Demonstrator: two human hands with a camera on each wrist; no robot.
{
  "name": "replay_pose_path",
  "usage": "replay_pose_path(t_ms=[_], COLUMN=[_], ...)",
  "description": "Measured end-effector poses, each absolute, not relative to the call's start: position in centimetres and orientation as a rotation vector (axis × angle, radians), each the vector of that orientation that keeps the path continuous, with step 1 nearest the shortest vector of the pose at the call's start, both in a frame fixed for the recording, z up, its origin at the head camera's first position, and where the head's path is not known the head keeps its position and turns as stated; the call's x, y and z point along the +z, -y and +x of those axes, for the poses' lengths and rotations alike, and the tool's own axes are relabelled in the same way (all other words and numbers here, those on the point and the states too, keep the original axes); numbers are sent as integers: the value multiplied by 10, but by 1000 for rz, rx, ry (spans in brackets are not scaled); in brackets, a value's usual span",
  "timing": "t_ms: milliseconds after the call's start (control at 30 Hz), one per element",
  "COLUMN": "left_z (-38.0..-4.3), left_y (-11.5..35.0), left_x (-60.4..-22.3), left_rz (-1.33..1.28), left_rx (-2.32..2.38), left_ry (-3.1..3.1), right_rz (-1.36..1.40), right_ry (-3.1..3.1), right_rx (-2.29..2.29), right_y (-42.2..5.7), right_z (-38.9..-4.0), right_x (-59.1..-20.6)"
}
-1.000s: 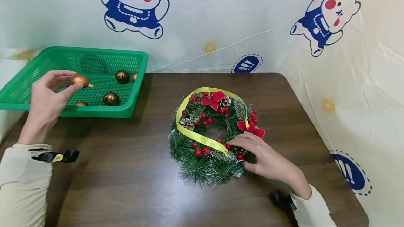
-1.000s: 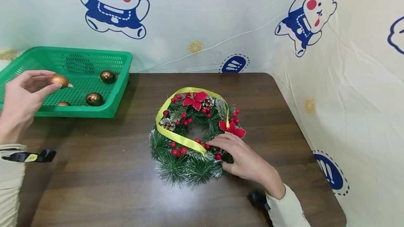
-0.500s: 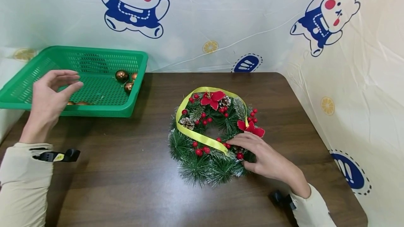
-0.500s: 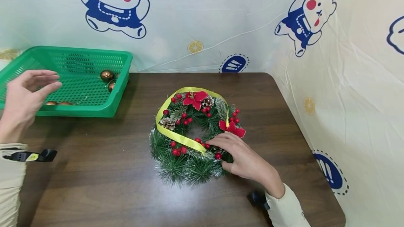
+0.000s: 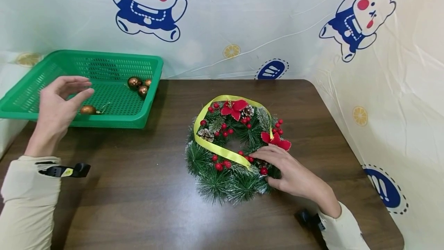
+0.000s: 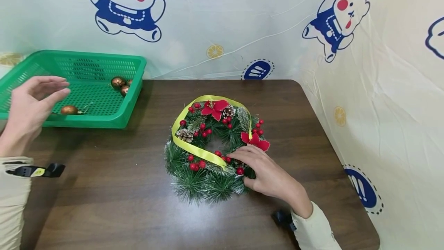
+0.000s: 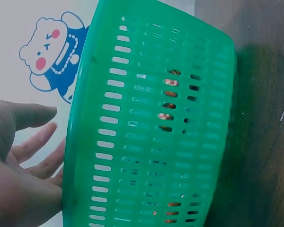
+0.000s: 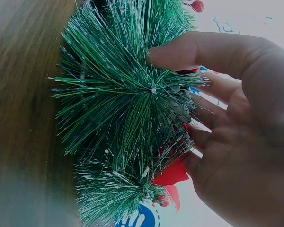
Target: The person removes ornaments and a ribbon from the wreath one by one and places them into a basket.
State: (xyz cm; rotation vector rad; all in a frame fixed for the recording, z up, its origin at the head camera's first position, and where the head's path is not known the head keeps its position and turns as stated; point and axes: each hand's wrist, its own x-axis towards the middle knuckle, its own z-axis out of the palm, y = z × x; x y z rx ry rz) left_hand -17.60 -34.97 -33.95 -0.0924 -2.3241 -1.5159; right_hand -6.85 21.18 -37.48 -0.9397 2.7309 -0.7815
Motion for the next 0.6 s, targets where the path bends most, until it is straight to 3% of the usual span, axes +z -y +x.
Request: replay_pose_path(t_ms=[600], left_z=[-172], left_y=[340], left_x=[-329], left_rz=[-136], left_rx=[-1558], left_ry=[2282], right_rz=[-977], right_ry=[-2747], right_rx=[-764], right_y=[-211], right_z=[-69], right_x=[-375])
